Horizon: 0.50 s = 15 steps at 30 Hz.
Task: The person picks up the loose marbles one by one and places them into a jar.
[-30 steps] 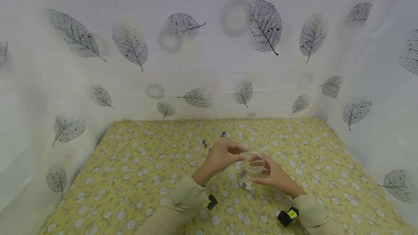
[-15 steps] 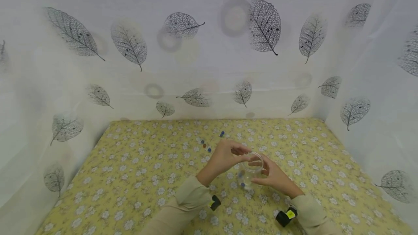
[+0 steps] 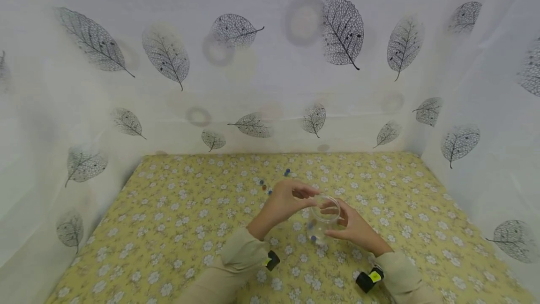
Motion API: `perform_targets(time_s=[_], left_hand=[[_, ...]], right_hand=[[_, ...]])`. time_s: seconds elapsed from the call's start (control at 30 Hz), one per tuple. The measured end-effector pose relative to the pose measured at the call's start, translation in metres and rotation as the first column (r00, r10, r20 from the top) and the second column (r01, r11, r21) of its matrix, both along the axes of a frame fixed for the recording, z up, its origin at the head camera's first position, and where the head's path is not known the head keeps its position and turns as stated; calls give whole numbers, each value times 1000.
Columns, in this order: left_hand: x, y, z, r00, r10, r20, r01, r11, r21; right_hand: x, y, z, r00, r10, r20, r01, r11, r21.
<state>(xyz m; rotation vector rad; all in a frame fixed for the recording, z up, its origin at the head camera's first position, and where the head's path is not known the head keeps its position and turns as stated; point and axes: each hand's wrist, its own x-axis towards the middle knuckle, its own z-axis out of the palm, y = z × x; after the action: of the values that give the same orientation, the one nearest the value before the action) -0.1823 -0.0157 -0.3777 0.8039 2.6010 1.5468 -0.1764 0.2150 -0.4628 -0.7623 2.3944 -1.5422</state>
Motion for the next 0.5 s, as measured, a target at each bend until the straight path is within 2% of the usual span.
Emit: perform_targets(time_s=[0.27, 0.5], left_hand=[[-3, -15, -6, 999, 24, 31, -24, 1000, -8], [-6, -31, -11, 997, 58, 51, -59, 998, 25]], right_hand=[[-1, 0, -1, 1000, 6, 2, -6, 1000, -16], [0, 0, -2, 1000, -4, -22, 4, 1000, 0]])
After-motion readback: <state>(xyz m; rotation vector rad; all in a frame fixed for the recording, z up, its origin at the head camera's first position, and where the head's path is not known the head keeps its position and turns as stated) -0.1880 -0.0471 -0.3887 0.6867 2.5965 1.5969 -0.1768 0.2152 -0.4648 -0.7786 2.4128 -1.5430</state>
